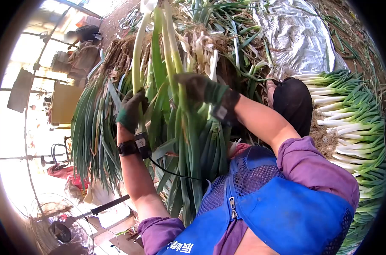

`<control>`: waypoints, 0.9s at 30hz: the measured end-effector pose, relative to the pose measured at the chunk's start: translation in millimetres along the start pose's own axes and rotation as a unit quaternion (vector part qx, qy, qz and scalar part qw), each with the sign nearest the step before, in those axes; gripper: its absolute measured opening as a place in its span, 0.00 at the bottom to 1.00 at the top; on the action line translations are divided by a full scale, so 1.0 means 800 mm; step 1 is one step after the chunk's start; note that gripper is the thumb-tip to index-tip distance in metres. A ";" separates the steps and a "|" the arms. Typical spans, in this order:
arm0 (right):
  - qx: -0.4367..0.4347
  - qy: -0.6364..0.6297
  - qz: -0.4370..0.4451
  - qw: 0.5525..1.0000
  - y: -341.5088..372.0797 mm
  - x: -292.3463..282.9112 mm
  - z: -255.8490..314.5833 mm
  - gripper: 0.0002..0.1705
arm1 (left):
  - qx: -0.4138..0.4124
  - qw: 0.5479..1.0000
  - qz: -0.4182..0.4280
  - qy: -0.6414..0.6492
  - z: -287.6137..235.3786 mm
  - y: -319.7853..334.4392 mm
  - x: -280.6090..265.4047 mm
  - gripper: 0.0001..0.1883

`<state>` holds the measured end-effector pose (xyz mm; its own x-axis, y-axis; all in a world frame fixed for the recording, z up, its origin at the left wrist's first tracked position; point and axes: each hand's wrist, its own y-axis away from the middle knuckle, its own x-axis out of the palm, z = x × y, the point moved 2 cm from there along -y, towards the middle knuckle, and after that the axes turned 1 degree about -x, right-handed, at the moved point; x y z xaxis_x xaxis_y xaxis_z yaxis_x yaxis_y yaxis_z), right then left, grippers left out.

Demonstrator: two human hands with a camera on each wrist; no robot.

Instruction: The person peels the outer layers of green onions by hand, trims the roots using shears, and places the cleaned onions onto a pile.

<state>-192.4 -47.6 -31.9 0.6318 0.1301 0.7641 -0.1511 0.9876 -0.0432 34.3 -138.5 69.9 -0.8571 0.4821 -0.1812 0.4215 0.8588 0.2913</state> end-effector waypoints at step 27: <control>-0.242 0.701 0.150 0.654 0.066 0.114 -0.017 0.38 | 0.108 0.984 0.038 -0.134 -0.059 0.078 0.079 0.27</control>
<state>-132.7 17.4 26.6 0.7562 -0.0579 -0.6517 -0.3842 0.7669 -0.5140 -8.0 -62.7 120.8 -0.7237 0.5502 -0.4166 0.5592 0.8213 0.1132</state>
